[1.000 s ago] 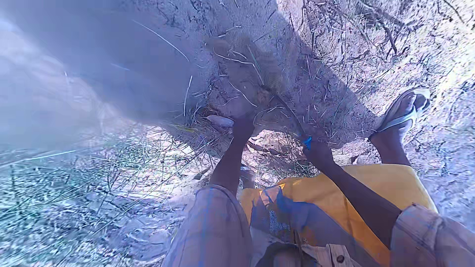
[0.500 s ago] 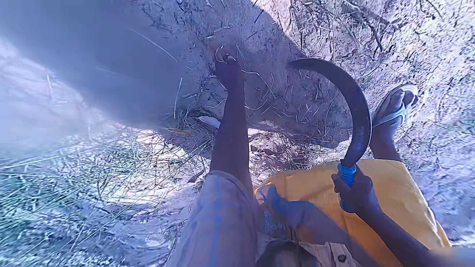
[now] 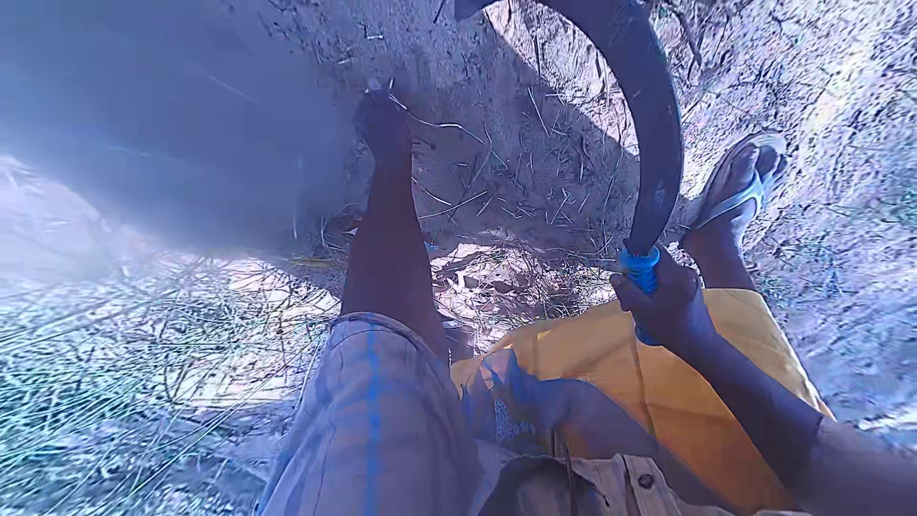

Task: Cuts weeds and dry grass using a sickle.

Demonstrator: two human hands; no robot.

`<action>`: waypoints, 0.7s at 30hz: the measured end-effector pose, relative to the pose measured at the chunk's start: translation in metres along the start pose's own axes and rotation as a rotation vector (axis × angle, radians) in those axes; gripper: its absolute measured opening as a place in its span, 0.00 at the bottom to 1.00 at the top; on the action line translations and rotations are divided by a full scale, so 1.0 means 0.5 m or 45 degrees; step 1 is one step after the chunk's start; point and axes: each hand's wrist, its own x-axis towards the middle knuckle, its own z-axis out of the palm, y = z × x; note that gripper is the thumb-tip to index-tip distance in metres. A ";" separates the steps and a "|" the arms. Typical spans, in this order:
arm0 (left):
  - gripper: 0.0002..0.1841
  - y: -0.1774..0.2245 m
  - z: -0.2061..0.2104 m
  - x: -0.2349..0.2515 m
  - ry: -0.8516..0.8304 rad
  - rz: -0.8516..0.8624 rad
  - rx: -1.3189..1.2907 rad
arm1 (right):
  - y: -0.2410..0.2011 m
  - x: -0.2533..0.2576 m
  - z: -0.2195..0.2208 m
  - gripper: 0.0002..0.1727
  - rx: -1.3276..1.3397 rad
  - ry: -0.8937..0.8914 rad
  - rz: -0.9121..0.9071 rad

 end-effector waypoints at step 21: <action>0.29 -0.026 0.008 -0.035 -0.029 -0.152 -0.324 | -0.038 0.107 0.102 0.20 -0.119 -0.070 0.082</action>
